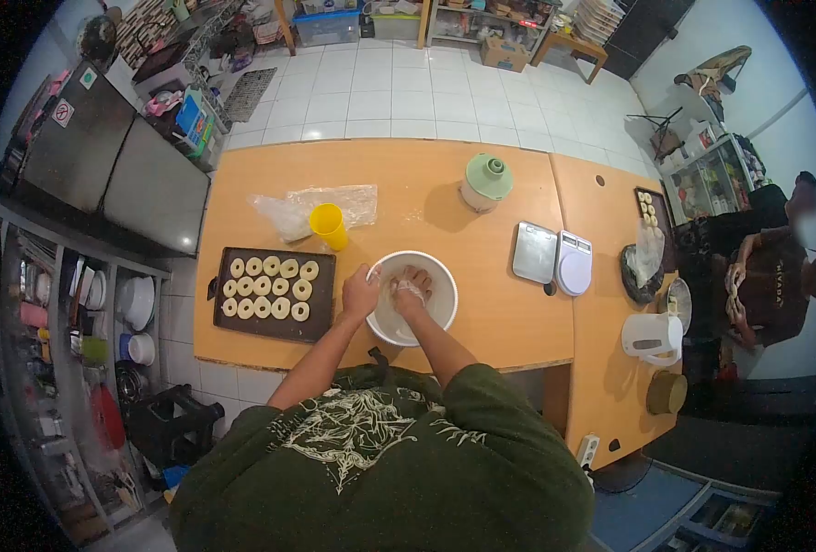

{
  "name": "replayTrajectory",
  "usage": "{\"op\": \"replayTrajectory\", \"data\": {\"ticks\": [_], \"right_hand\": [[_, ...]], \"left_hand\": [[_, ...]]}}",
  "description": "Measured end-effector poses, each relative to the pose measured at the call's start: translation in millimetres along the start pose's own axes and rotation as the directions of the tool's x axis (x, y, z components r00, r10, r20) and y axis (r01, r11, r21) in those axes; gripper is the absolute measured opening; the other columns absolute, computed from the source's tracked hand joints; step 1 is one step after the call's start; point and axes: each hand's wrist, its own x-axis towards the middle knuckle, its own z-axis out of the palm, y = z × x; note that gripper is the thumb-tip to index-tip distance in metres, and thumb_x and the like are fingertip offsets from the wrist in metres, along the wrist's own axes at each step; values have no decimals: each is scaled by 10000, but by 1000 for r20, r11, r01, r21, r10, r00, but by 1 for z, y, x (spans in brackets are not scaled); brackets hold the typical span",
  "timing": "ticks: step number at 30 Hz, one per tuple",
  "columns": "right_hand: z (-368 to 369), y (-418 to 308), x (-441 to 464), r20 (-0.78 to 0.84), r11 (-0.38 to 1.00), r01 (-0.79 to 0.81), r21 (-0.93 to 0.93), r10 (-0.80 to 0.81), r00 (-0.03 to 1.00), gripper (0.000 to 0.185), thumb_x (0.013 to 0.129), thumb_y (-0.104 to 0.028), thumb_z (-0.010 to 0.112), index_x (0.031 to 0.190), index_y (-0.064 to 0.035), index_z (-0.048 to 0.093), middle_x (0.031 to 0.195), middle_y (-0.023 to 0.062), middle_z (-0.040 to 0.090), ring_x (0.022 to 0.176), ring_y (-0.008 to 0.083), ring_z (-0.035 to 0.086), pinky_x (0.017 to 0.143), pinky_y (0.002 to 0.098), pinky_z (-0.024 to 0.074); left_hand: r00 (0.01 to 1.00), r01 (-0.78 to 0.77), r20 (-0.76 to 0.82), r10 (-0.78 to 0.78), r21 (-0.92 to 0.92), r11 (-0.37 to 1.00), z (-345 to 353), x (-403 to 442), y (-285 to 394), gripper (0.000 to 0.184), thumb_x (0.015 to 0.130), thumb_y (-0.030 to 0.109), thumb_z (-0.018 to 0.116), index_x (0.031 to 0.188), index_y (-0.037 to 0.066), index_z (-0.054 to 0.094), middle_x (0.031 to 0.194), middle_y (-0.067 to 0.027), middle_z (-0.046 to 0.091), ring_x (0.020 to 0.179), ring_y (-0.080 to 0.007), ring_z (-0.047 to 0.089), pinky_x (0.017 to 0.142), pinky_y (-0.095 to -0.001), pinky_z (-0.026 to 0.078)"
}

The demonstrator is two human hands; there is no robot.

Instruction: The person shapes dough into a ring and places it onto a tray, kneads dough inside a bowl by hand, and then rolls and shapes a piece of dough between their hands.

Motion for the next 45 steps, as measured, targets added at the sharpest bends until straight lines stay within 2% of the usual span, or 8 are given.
{"op": "replayTrajectory", "data": {"ticks": [5,14,17,24,27,32,38,45], "right_hand": [[-23,-7,-13,121,986,-95,135,79,989,682,858,-405,646,1384,-102,335,1300,236,359,1203,450,379,939,599,399],[-42,-21,-58,179,994,106,6,-105,978,783,810,-319,694,1448,-72,313,1407,257,329,1264,486,343,1021,589,378],[-25,-22,-54,336,998,4,67,-26,942,1044,788,-373,724,1540,-57,73,1559,315,54,1413,564,87,1086,659,267],[-16,-39,-23,407,994,-98,-52,111,907,1075,785,-418,705,1559,-128,19,1577,286,-90,1445,525,-44,1062,735,175],[-19,-39,-23,385,973,-16,-230,106,917,1000,792,-396,697,1548,-116,106,1574,303,-14,1442,529,-13,1070,724,174],[-11,-23,-8,116,984,79,-159,-61,991,618,824,-324,677,1348,-112,427,1380,252,364,1297,468,318,1018,662,296],[-18,-5,0,92,952,242,-186,-229,969,486,858,-305,644,1281,-148,462,1262,210,436,1147,400,503,919,527,474],[-40,-1,9,251,976,218,-29,-204,946,457,904,-335,602,1277,-119,450,1232,237,546,1041,413,630,872,509,515]], "left_hand": [[999,4,39,-4,17,1000,-1,-1,4,379,944,389,566,839,25,575,771,-275,633,776,-491,613,671,-558,464],[999,35,13,-35,2,999,0,-1,4,369,934,386,576,836,30,576,766,-278,628,772,-492,610,667,-558,463],[999,35,23,-35,-12,999,5,1,-1,368,933,383,576,838,28,578,762,-278,626,772,-493,608,666,-556,464],[1000,-3,7,3,-48,999,3,1,-2,357,936,362,580,838,19,571,748,-281,621,752,-495,604,658,-559,459],[1000,-7,-3,7,-60,998,2,-1,-1,358,936,361,582,838,17,567,745,-283,618,753,-496,604,659,-563,454],[1000,24,20,-23,-46,999,1,0,1,366,940,364,575,834,14,559,749,-283,618,765,-499,602,667,-566,451],[1000,4,-6,-4,-60,998,7,1,-7,378,942,370,575,837,8,556,748,-283,615,764,-505,594,659,-561,442],[1000,19,-6,-19,-74,997,7,1,-6,384,939,370,586,822,5,561,736,-281,609,742,-494,597,646,-548,444]]}}
